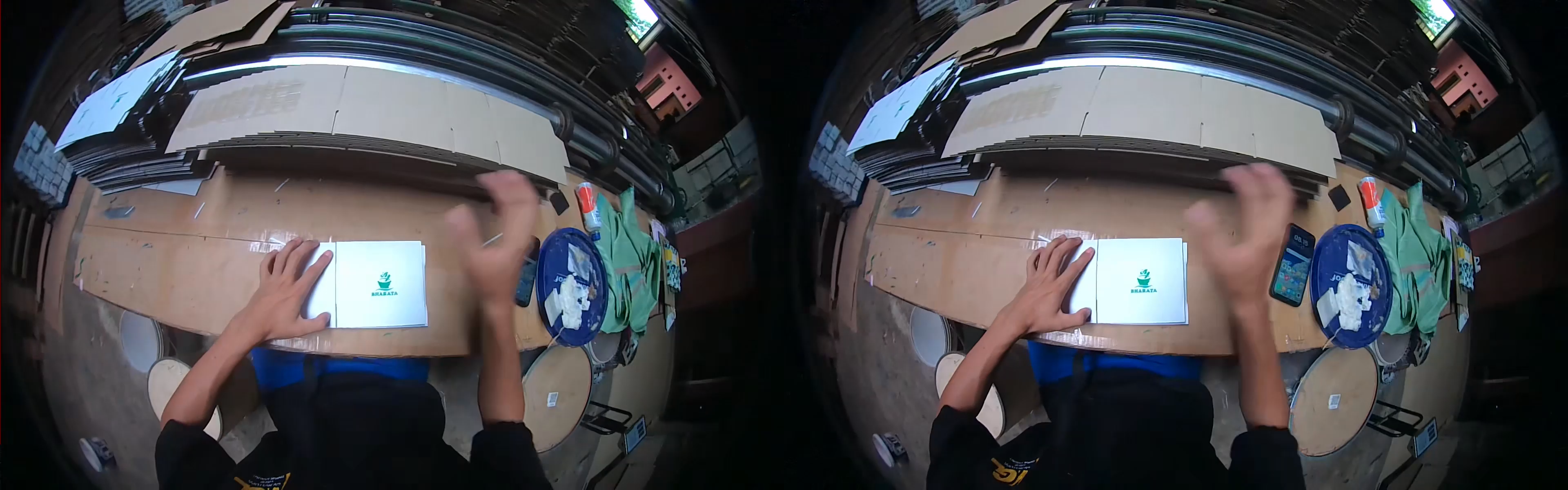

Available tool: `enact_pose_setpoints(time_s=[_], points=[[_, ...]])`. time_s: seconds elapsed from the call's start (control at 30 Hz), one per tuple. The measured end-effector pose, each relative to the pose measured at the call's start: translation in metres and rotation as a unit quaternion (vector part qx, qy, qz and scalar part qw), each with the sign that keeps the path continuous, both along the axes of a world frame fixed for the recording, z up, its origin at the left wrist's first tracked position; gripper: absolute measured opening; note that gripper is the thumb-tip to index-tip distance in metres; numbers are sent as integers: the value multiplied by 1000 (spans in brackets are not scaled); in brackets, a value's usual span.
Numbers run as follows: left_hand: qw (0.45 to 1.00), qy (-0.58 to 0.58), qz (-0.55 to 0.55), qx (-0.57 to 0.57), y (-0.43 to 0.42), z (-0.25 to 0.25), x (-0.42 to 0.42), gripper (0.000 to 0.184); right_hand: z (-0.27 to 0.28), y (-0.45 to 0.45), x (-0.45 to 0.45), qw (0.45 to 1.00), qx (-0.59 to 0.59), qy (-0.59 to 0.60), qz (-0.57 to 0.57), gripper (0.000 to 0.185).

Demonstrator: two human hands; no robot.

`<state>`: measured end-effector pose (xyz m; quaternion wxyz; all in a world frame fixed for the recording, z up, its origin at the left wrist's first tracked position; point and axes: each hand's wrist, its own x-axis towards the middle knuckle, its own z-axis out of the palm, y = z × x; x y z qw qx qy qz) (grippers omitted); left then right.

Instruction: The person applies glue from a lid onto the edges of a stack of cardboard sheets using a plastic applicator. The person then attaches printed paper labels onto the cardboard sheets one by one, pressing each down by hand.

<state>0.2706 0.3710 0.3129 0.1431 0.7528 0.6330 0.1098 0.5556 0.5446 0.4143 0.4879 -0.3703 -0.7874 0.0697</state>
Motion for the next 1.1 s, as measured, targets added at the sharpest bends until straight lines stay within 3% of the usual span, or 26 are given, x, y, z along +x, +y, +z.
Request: enact_pose_setpoints(time_s=[0.03, 0.13, 0.23, 0.27, 0.33, 0.43, 0.47, 0.5, 0.57, 0.63, 0.7, 0.73, 0.77, 0.8, 0.83, 0.87, 0.9, 0.93, 0.97, 1.0, 1.07, 1.1], points=[[1000, 6, 11, -2, -3, -1, -1, 102, 7, 15, 12, 993, 50, 36, -96, 46], [1000, -9, 20, -4, -7, 5, -2, 97, -2, 86, 67, 945, 62, 48, -316, 55], [999, -33, 26, 21, -11, -2, -5, 91, -10, 111, 88, 917, 4, -23, -398, 57], [999, -30, 25, 20, -13, -3, -4, 89, -13, 119, 98, 920, 6, -24, -390, 57], [999, -26, 25, 26, -15, -2, -4, 86, -18, 133, 116, 945, -201, 27, -256, 52], [998, -22, 29, 42, -17, -4, -3, 85, -11, 125, 127, 952, -164, 151, -211, 35], [998, -18, 31, 46, -17, -5, -2, 84, -2, 113, 129, 915, -198, 323, -138, 29], [998, -19, 40, 44, -18, -4, -3, 84, 9, 99, 132, 843, -228, 483, -60, 23], [998, -16, 33, 44, -18, -5, -3, 83, 20, 68, 177, 768, -281, 552, 161, 15], [998, -22, 33, 58, -19, -3, -3, 79, 40, 10, 154, 772, -259, 553, 177, 19], [999, -25, 40, 11, -20, 9, -3, 68, 37, -41, 113, 794, -269, 533, 111, 23], [985, -153, 3, 78, -21, -16, -7, 53, 29, -66, 80, 848, -246, 467, 46, 26], [975, -219, -27, 13, -23, -12, -9, 66, 3, -79, 46, 895, -143, 411, -101, 28], [979, -202, -28, -20, -23, -9, -10, 66, -40, -89, 80, 992, -101, 55, -60, 34], [981, -184, -29, -54, -24, -6, -11, 67, -36, -105, 33, 1000, 0, -13, -29, 44], [981, -182, -27, -59, -24, -13, -10, 67, -34, -110, 15, 987, -123, -87, 50, 53], [989, -131, -26, 57, -21, -24, -9, 66, -34, -112, 1, 949, -241, -157, 127, 61], [981, -78, -25, 175, -19, -33, -10, 66, -36, -111, -17, 922, -270, -218, 173, 68], [982, -74, -25, 172, -19, -35, -9, 66, -38, -108, -29, 887, -297, -278, 220, 74], [980, -96, -5, 175, -21, -35, -8, 65, -41, -102, -37, 887, -298, -274, 223, 74], [977, -111, 19, 180, -22, -34, -11, 64, -46, -89, -51, 842, -277, -412, 212, 82], [981, -126, 5, 147, -24, -35, -11, 64, -44, -84, -55, 842, -273, -411, 218, 82]])
